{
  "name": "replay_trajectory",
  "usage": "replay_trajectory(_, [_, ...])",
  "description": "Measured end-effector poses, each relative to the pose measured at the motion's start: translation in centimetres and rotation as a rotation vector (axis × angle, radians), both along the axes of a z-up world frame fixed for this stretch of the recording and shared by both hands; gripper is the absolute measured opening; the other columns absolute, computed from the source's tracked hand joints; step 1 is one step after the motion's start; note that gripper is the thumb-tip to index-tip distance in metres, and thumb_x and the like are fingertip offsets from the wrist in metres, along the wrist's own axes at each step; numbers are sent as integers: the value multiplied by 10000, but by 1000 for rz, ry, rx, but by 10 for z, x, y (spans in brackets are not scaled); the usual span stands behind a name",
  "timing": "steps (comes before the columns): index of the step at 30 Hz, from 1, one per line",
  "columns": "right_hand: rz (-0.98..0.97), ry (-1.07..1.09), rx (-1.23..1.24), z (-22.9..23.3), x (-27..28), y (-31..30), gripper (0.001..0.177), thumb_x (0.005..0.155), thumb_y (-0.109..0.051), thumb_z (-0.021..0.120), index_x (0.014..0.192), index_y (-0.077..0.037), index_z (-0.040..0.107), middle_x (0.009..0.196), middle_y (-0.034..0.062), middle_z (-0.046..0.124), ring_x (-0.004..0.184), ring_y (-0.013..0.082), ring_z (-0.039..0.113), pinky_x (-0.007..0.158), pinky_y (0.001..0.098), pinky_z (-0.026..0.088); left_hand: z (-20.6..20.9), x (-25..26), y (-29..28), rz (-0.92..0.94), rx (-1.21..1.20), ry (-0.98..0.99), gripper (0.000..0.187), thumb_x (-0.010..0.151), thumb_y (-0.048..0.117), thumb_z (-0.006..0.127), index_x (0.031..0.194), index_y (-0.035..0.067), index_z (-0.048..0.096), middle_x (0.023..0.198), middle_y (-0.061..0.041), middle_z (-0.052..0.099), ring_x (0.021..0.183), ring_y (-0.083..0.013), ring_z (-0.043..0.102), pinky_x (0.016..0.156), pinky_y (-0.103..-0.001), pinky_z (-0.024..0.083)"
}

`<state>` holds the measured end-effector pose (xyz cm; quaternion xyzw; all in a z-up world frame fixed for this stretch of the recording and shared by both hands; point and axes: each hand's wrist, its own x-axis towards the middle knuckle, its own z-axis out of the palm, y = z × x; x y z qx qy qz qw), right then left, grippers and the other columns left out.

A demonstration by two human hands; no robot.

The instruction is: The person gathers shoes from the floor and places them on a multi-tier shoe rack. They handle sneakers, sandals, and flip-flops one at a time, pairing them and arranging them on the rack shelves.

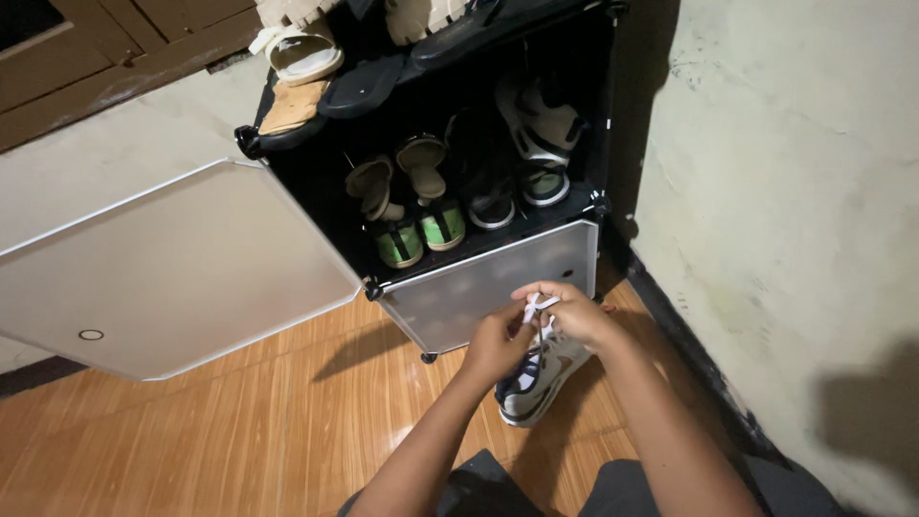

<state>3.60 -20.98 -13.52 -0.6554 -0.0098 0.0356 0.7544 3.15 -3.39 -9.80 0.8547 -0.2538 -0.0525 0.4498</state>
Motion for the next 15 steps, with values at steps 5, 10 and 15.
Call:
replay_trajectory(5, [24,86,-80,33,-15,-10,511,935,-69,441,1414,-99,617,959,173,773,587,142,652,396,173,418,-10,10,9,34,-42,85,290,1014,214,627,1266,122,733,893,-141,785,878,-295,769,766,-376,578])
replay_trajectory(10, [-63,130,-213,15,-6,-25,588,895,8,419,1435,-132,604,1052,174,785,538,156,635,375,165,376,-21,22,25,59,-67,191,297,1050,234,574,1261,108,739,864,-167,784,894,-276,777,823,-384,594])
replay_trajectory(15, [78,154,-1028,-6,-9,-55,407,906,-357,634,1291,-288,748,1249,76,755,1238,286,669,1040,386,538,-58,45,55,100,85,75,273,1047,250,564,1188,105,747,942,-170,796,961,-357,768,854,-462,586])
